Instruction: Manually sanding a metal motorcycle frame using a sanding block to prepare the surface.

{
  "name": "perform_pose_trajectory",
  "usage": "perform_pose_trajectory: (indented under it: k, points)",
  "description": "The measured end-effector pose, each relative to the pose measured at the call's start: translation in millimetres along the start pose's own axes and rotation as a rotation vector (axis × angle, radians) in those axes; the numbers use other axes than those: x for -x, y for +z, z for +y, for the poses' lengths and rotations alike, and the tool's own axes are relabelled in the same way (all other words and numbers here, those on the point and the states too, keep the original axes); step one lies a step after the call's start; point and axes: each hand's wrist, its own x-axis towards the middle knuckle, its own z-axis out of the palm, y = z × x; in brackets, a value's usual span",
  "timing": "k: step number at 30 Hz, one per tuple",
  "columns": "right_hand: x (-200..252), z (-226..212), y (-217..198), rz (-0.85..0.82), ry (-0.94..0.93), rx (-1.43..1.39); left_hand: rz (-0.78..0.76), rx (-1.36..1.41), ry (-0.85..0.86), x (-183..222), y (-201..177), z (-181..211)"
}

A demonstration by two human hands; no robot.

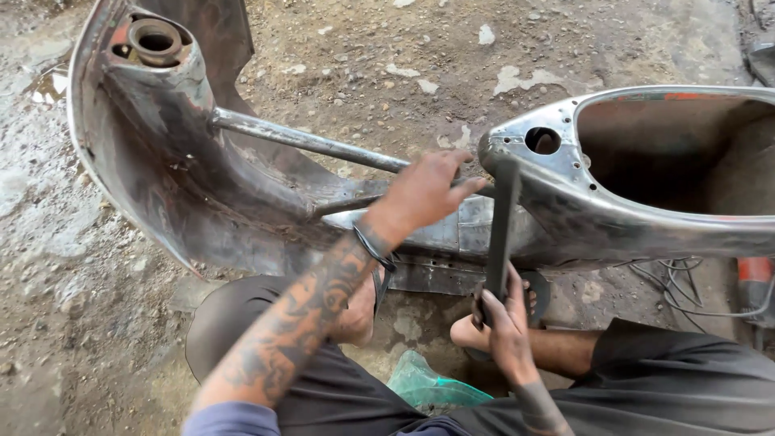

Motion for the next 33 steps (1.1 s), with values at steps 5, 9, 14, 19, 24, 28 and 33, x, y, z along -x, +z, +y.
perform_pose_trajectory:
  k: [5,9,14,19,24,28,33]
  points:
    - [-19,20,22,0.049,0.083,0.109,0.317,0.176,0.043,-9,62,-17]
    - [-19,-21,48,-0.047,0.022,0.209,0.242,0.308,-0.069,-18,43,-12]
    - [-44,-23,65,0.001,0.103,-0.132,0.272,0.438,-0.095,-52,24,-36]
    - [-78,-42,86,0.012,0.192,-0.198,0.320,0.369,-0.162,-91,27,-51]
    - [-47,-46,68,0.106,0.185,0.025,0.306,0.375,-0.181,-69,51,-45]
    - [-40,-27,45,0.166,0.242,0.327,0.271,0.532,-0.191,-50,65,-25]
    - [-51,-24,44,0.029,0.034,0.307,0.383,0.696,-0.277,-47,67,-19]
